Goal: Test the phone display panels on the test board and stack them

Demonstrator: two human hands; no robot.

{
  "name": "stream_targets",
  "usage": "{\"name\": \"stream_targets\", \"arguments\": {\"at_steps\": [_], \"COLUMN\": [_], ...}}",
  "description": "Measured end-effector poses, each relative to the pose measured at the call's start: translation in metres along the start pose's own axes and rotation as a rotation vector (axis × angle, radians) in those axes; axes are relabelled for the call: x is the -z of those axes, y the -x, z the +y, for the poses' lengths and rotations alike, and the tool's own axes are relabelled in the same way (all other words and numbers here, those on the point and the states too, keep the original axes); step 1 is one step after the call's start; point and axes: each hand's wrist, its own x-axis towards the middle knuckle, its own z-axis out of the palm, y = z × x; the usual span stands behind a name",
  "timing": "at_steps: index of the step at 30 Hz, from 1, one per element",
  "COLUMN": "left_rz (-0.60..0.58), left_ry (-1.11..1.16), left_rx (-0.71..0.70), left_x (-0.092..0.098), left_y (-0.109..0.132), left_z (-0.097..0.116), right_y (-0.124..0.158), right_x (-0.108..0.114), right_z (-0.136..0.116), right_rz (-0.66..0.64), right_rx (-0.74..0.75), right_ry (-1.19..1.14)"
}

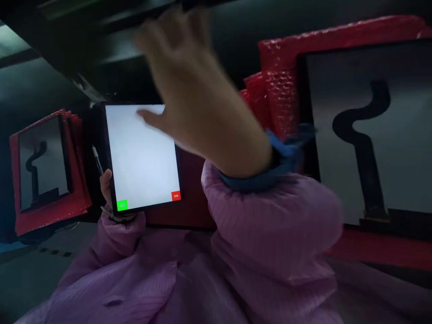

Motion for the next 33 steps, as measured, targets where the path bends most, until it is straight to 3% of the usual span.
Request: {"name": "stream_targets", "arguments": {"at_steps": [3, 7, 16, 19, 22, 26, 30, 33], "left_rz": [-0.017, -0.095, -0.134, -0.186, -0.231, -0.161, -0.099, -0.071], "left_ry": [0.034, 0.070, 0.140, 0.128, 0.098, 0.066, -0.008, -0.133], "left_rx": [-0.049, -0.106, -0.128, -0.142, -0.110, -0.076, -0.009, -0.072], "left_x": [-0.007, -0.010, 0.002, 0.005, 0.008, 0.006, -0.001, -0.005], "left_y": [0.001, 0.003, -0.011, -0.013, -0.012, -0.010, -0.003, 0.009], "left_z": [-0.001, 0.000, -0.002, -0.002, -0.002, 0.001, 0.015, 0.030], "right_y": [-0.006, -0.006, -0.003, -0.012, -0.021, -0.029, -0.034, -0.037], "right_x": [-0.045, -0.086, -0.084, -0.084, -0.072, -0.058, -0.058, -0.060], "right_z": [-0.011, -0.026, -0.044, -0.034, -0.017, 0.010, 0.029, 0.031], "right_rz": [-0.243, -0.295, -0.274, -0.310, -0.196, 0.015, 0.040, 0.009], "right_rx": [0.256, 0.371, 0.378, 0.366, 0.322, 0.182, 0.121, 0.123], "right_ry": [-0.095, -0.071, -0.048, -0.124, -0.237, -0.260, -0.279, -0.337]}}
